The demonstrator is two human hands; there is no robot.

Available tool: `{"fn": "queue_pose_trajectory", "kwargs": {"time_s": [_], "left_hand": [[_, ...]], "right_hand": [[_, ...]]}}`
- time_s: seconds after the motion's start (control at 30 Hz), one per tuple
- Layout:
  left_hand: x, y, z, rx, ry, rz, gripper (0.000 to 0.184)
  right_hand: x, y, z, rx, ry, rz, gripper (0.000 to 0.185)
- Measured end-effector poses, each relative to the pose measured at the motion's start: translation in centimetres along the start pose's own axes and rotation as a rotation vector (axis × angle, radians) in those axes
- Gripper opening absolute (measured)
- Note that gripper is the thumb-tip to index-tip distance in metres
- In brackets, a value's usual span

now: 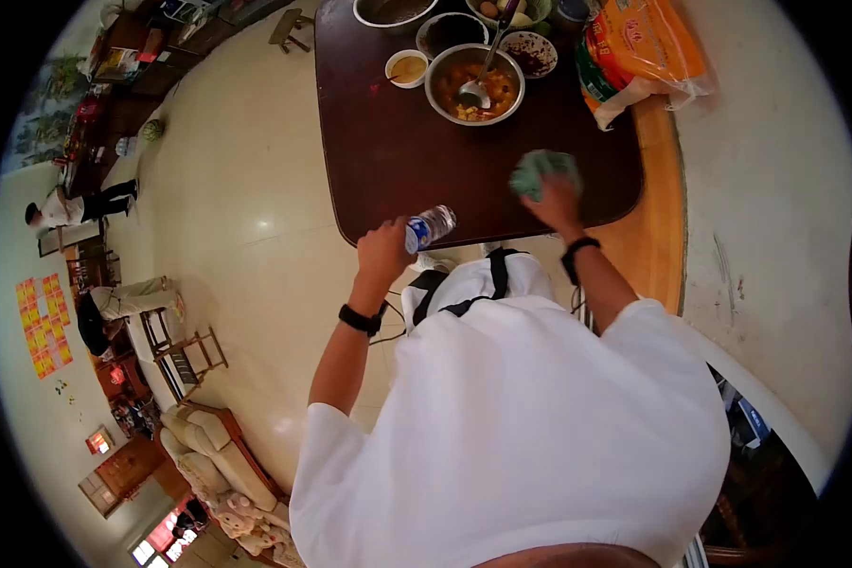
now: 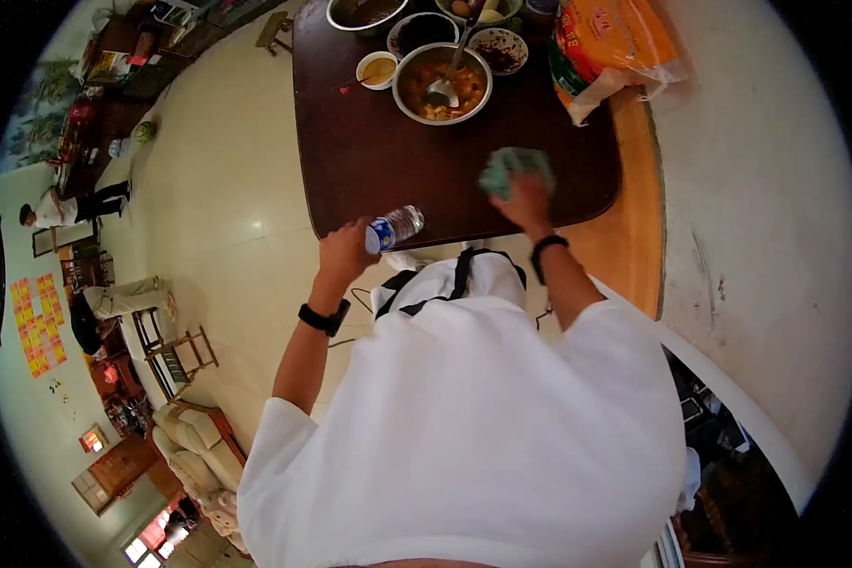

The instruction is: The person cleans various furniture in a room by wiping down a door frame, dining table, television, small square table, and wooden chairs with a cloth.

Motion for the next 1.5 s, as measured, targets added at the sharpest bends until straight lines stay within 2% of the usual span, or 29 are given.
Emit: {"fn": "queue_pose_trajectory", "kwargs": {"time_s": [0.07, 0.13, 0.23, 0.27, 0.33, 0.37, 0.43, 0.47, 0.5, 0.57, 0.63, 0.67, 0.73, 0.93, 1.0, 1.07, 1.1, 1.13, 1.2, 1.23, 1.27, 1.37, 1.43, 1.47, 1.5], "left_hand": [[-0.9, 0.0, -0.9, -0.051, -0.032, -0.012, 0.068], [-1.2, -0.7, -1.5, -0.032, -0.055, -0.069, 0.064], [-1.6, -1.3, -1.6, -0.033, -0.098, -0.077, 0.062], [-1.4, -2.0, -1.4, -0.055, -0.112, -0.044, 0.063], [-1.8, -2.4, -1.9, -0.052, -0.087, -0.044, 0.069], [-2.1, -2.5, -2.3, -0.040, -0.066, -0.039, 0.075], [-2.9, -2.8, -3.4, -0.022, -0.028, -0.029, 0.073], [-3.9, -3.2, -4.1, -0.003, 0.020, -0.033, 0.071], [-4.8, -3.7, -4.8, 0.005, 0.018, -0.043, 0.071], [-5.1, -4.7, -6.9, 0.096, 0.014, -0.048, 0.064], [-4.9, -6.1, -8.1, 0.129, 0.031, -0.083, 0.060], [-4.9, -6.4, -8.7, 0.163, 0.033, -0.116, 0.056], [-4.7, -6.2, -9.3, 0.180, 0.025, -0.110, 0.055], [-3.9, -5.1, -8.4, 0.194, 0.049, -0.105, 0.062], [-3.6, -4.3, -7.3, 0.208, 0.067, -0.138, 0.065], [-3.4, -3.5, -6.8, 0.362, 0.139, -0.201, 0.069], [-3.4, -3.1, -6.0, 0.362, 0.137, -0.212, 0.069], [-3.3, -2.8, -5.6, 0.389, 0.201, -0.175, 0.068], [-2.7, -3.0, -4.8, 0.437, 0.316, -0.148, 0.070], [-1.8, -3.2, -4.1, 0.522, 0.348, -0.197, 0.073], [-1.8, -2.8, -3.9, 0.561, 0.388, -0.184, 0.076], [-0.8, -3.5, -2.0, 0.618, 0.465, -0.113, 0.079], [1.1, -4.2, -0.6, 0.638, 0.518, -0.038, 0.080], [1.8, -4.6, 0.4, 0.621, 0.524, -0.073, 0.079], [2.4, -4.7, 1.5, 0.599, 0.539, -0.109, 0.079]], "right_hand": [[2.0, -1.6, 5.9, -0.235, 0.047, 0.058, 0.059], [5.3, -3.6, 9.4, -0.371, 0.113, 0.161, 0.069], [4.8, -4.9, 9.0, -0.414, -0.053, 0.233, 0.069], [4.1, -5.3, 6.9, -0.330, -0.082, 0.280, 0.069], [1.8, -6.3, 0.8, -0.232, -0.153, 0.177, 0.065], [-0.6, -5.7, -1.9, -0.216, -0.123, -0.060, 0.064], [-3.0, -5.2, -9.1, 0.097, -0.246, 0.005, 0.070], [-2.5, -5.5, -13.2, 0.133, -0.192, -0.021, 0.076], [-3.5, -4.4, -15.6, 0.197, -0.197, -0.037, 0.073], [-3.9, -1.8, -17.9, 0.254, -0.193, -0.044, 0.070], [-3.7, 0.8, -20.3, 0.436, -0.110, -0.067, 0.070], [-3.1, 1.6, -20.5, 0.434, -0.104, -0.059, 0.070], [-0.9, 3.3, -21.2, 0.534, -0.137, -0.020, 0.079], [1.1, 8.3, -13.7, 0.547, -0.079, 0.010, 0.068], [1.6, 8.5, -10.6, 0.495, -0.025, 0.016, 0.065], [3.6, 8.8, -7.9, 0.375, -0.048, -0.012, 0.061], [4.6, 9.0, -6.5, 0.314, -0.059, -0.024, 0.059], [5.0, 9.0, -4.8, 0.225, -0.050, 0.006, 0.059], [5.8, 9.8, -0.7, 0.288, -0.130, 0.069, 0.061], [6.2, 10.2, 1.4, 0.306, -0.245, 0.195, 0.065], [7.6, 10.1, 3.4, 0.175, -0.200, 0.260, 0.068], [7.0, 10.8, 13.0, -0.030, -0.437, 0.301, 0.065], [8.7, 10.7, 17.6, -0.055, -0.438, 0.418, 0.064], [9.4, 10.6, 19.4, -0.035, -0.432, 0.426, 0.064], [10.0, 10.5, 21.6, -0.120, -0.416, 0.418, 0.065]]}}
Point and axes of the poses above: each hand's wrist, its own y-axis away from the middle knuckle, its own x-axis out of the palm, z = x × y, the point moved 9 cm from there along -y, towards the middle knuckle, and after that the axes turned 12 degrees about z, right-handed, at the moved point
